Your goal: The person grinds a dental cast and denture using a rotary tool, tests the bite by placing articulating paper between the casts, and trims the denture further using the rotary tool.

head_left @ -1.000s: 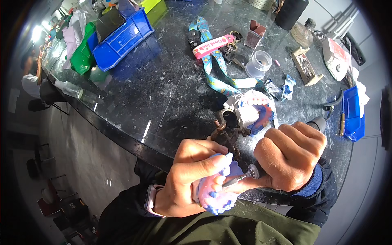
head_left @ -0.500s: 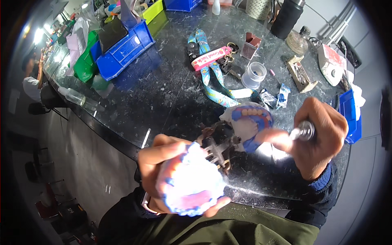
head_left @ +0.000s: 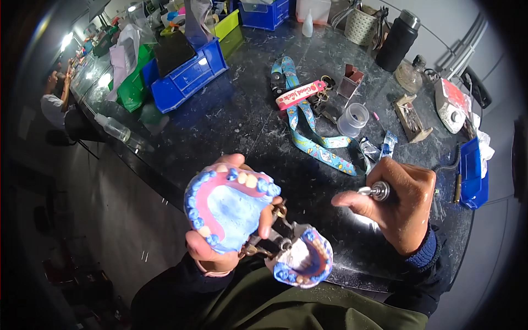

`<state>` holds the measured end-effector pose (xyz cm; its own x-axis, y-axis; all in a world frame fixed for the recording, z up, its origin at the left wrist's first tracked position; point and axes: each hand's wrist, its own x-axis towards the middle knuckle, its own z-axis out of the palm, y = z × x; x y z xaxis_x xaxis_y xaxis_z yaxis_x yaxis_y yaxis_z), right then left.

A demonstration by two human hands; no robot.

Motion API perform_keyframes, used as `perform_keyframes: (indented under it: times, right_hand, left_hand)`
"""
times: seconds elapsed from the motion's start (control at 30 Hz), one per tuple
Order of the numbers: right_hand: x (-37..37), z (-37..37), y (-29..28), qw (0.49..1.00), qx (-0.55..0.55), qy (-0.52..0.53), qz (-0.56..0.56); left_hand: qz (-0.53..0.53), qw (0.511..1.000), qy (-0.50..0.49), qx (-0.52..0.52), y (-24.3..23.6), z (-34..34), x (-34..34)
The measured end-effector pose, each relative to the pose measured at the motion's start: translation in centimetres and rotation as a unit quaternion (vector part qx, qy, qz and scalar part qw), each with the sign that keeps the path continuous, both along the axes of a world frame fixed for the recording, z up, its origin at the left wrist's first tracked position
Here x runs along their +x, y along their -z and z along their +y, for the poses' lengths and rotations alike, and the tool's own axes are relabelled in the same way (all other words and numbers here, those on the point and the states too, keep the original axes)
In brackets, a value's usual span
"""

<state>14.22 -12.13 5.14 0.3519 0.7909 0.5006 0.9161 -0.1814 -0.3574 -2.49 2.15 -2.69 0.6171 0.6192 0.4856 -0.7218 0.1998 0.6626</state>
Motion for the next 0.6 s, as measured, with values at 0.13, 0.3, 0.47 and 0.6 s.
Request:
perform_keyframes:
  times: [0.13, 0.3, 0.47, 0.6]
  right_hand:
    - [-0.4, 0.1, 0.2, 1.000, -0.016, -0.012, -0.013]
    - [-1.2, -0.1, -0.2, 0.999, -0.012, -0.038, -0.030]
    - [-2.3, -0.1, 0.0, 0.995, -0.017, -0.027, -0.096]
    - [-2.6, -0.7, -0.4, 0.992, -0.059, 0.018, -0.111]
  left_hand:
    - [0.073, 0.996, 0.025, -0.050, -0.4, -1.7, -0.1]
    - [0.180, 0.980, 0.053, -0.066, -0.7, -3.3, 0.2]
    - [0.245, 0.961, 0.108, -0.063, -0.9, -4.7, -0.3]
    - [0.258, 0.957, 0.121, -0.058, -1.3, -5.5, 0.3]
